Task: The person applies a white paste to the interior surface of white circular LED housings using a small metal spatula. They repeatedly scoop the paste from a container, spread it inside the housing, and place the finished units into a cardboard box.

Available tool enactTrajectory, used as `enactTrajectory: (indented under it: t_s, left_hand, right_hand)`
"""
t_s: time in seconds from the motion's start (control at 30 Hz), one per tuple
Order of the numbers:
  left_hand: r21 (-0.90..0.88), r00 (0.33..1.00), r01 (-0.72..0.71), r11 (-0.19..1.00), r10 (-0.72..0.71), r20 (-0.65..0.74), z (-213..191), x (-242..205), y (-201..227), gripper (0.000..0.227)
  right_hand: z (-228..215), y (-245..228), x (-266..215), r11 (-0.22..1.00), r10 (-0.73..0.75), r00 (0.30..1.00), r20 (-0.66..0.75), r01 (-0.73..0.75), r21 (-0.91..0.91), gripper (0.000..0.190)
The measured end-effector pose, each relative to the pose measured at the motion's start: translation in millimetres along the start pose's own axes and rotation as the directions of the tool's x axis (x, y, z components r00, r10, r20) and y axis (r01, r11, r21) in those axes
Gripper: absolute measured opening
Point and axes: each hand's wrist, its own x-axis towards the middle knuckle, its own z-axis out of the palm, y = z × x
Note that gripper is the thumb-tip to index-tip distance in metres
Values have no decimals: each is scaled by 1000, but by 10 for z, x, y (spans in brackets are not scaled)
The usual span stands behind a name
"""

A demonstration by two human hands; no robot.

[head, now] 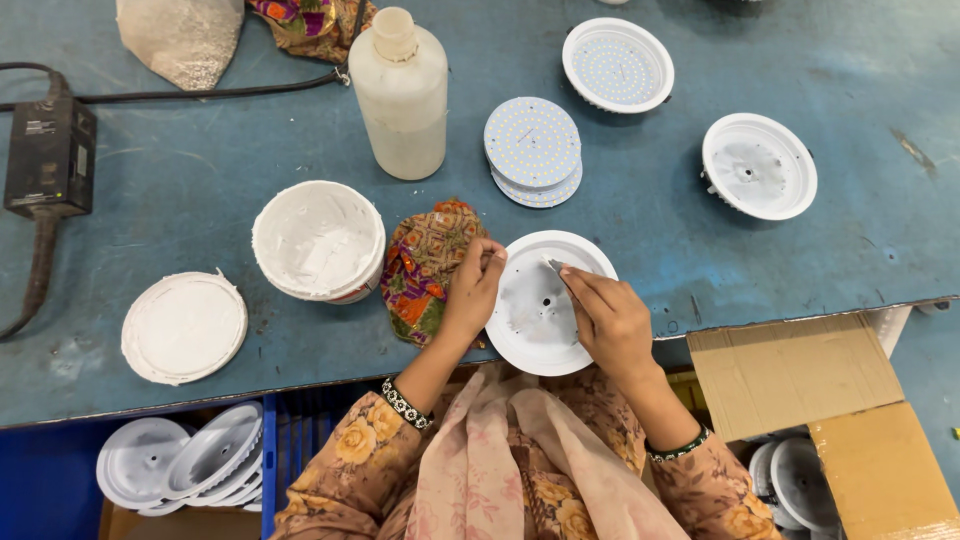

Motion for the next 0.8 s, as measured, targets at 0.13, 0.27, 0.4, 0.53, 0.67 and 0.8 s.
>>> enactTrajectory:
  t_s: [0.13, 0.27, 0.4, 0.53, 0.67, 0.8]
  left_hand:
    - [-84, 998, -59, 995, 60, 12, -17, -57, 0, 22]
    - [-49, 995, -84, 995, 82, -49, 11, -125, -4, 22]
    - [-5, 991, -99, 995, 98, -88, 34, -152, 14, 22]
    - [19, 988, -121, 992, 123, -98, 40, -172, 42, 23]
    - [-18, 993, -102, 995, 100, -66, 30, -155, 68, 20]
    - [-163, 998, -68, 984, 66, -19, 20, -151, 92, 17]
  right_hand:
    - [92, -70, -54, 996, -31, 995, 93, 39, -85, 39]
    - [242, -110, -158, 960, -45, 954, 296, 123, -250, 42]
    - [207, -112, -286, 930, 6, 906, 423, 151, -336, 45]
    - [-29, -143, -360, 950, 45, 867, 495, 117, -291, 43]
    - [-339, -50, -252, 993, 93, 942, 323, -63, -100, 30]
    - [-248, -32, -36, 990, 115, 983, 145, -102, -95, 32]
